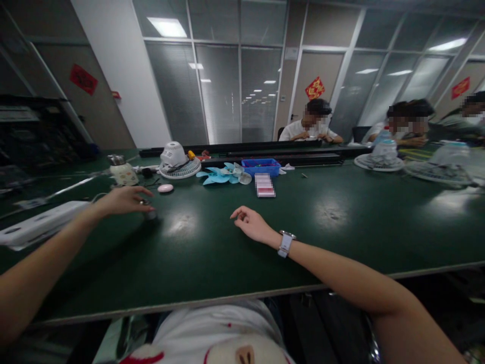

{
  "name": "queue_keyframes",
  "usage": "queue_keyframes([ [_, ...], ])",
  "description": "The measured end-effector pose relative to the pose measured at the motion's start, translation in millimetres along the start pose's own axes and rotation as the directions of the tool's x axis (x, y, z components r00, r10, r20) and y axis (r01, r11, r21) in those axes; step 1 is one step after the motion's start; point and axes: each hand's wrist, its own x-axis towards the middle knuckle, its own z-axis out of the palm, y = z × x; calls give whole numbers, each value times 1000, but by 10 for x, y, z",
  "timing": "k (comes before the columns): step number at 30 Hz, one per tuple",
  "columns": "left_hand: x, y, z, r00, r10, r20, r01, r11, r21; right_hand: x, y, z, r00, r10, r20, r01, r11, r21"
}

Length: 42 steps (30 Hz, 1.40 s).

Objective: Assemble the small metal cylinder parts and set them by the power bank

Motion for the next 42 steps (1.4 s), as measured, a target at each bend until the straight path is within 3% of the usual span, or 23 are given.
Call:
queue_keyframes([
  [3, -206, 544, 429, 989, 132, 64, -112, 963, -244, -34, -65, 23, 999, -46, -17, 46, 999, -20],
  [6, -461, 1047, 861, 958, 272, 87, -175, 798, -577, -87, -198, 69, 991, -125, -44, 126, 992, 11],
  [10, -659, 1343, 1155, 893, 423, 153, -161, 618, -769, -134, -361, 166, 974, -226, -5, 226, 973, 38],
  [15, -671, 1333, 1174, 864, 471, 176, -128, 545, -829, -103, -427, 261, 970, -242, 17, 243, 970, -32],
  [21, -660, 1328, 1176, 870, 459, 178, -136, 571, -810, -14, -449, 237, 985, -161, 58, 162, 987, -7],
  [25, -666, 1339, 1179, 874, 453, 178, -135, 577, -806, 20, -446, 221, 981, -174, 85, 173, 985, 14],
  [32, -668, 1344, 1183, 885, 433, 172, -131, 585, -801, 12, -499, 244, 971, -236, 37, 239, 963, -121],
  [37, -684, 1346, 1169, 896, 417, 152, -151, 608, -779, 22, -542, 123, 967, -252, -25, 252, 968, -17],
  [40, -715, 1351, 1147, 900, 422, 109, -222, 659, -718, 29, -450, -6, 965, -254, -69, 245, 963, -109],
  [42, -729, 1346, 1120, 898, 435, 73, -283, 696, -659, 24, -335, -63, 968, -252, -16, 243, 948, -203],
])
